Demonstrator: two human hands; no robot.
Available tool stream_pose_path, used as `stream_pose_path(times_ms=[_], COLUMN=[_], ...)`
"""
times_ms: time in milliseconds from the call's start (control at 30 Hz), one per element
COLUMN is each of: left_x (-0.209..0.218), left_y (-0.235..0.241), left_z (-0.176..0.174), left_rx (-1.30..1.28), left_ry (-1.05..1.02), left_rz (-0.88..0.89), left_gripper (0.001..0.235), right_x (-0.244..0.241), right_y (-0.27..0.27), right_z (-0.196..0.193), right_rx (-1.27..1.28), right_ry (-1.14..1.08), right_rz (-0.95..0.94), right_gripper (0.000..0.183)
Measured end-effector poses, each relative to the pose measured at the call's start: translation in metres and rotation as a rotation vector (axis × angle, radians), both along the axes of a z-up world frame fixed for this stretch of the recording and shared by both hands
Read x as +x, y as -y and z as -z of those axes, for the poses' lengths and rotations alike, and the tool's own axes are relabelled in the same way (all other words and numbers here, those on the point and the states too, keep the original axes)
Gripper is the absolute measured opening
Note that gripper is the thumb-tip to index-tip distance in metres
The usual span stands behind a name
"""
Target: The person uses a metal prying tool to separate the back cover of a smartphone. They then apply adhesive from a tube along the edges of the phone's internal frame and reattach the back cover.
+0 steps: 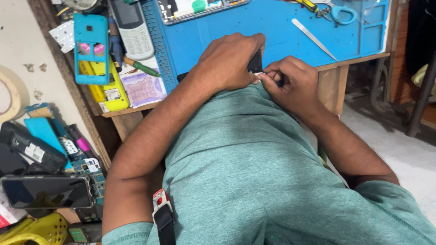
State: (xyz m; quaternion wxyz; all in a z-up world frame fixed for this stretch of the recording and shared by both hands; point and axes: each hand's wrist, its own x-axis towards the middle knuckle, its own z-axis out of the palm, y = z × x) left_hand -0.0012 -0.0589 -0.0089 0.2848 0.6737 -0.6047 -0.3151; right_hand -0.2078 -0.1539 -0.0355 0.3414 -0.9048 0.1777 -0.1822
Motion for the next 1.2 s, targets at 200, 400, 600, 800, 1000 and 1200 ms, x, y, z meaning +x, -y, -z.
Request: stream_pose_path(times_ms=[200, 400, 600, 800, 1000, 1200], left_x=[-0.005, -0.007, -0.001, -0.008, -0.003, -0.001], left_y=[0.002, 0.003, 0.005, 0.007, 0.006, 0.006], left_z=[0.000, 0.000, 0.003, -0.003, -0.011, -0.004], left_rx=[0.126, 0.130, 0.139, 0.136, 0.192, 0.195], left_ry=[0.022, 0.049, 0.019, 0.077, -0.005, -0.021], left_rz=[0.017, 0.013, 0.041, 0.022, 0.012, 0.032], left_gripper=[0.034, 0.035, 0.031, 0.030, 0.032, 0.033], right_x=[-0.018, -0.056, -0.062, -0.056, -0.049, -0.046], right_y=[0.049, 0.089, 0.087, 0.077, 0.082, 0.085], right_z=[-0.033, -0.035, -0.023, -0.016, -0.022, -0.020], right_rx=[-0.267, -0.655, -0.461, -0.453, -0.515, -0.082], right_ry=[-0.080, -0.259, -0.278, -0.299, -0.400, 0.088], right_rz=[-0.021, 0.073, 0.105, 0.047, -0.034, 0.018], right_gripper=[0.021, 0.016, 0.012, 0.011, 0.011, 0.015])
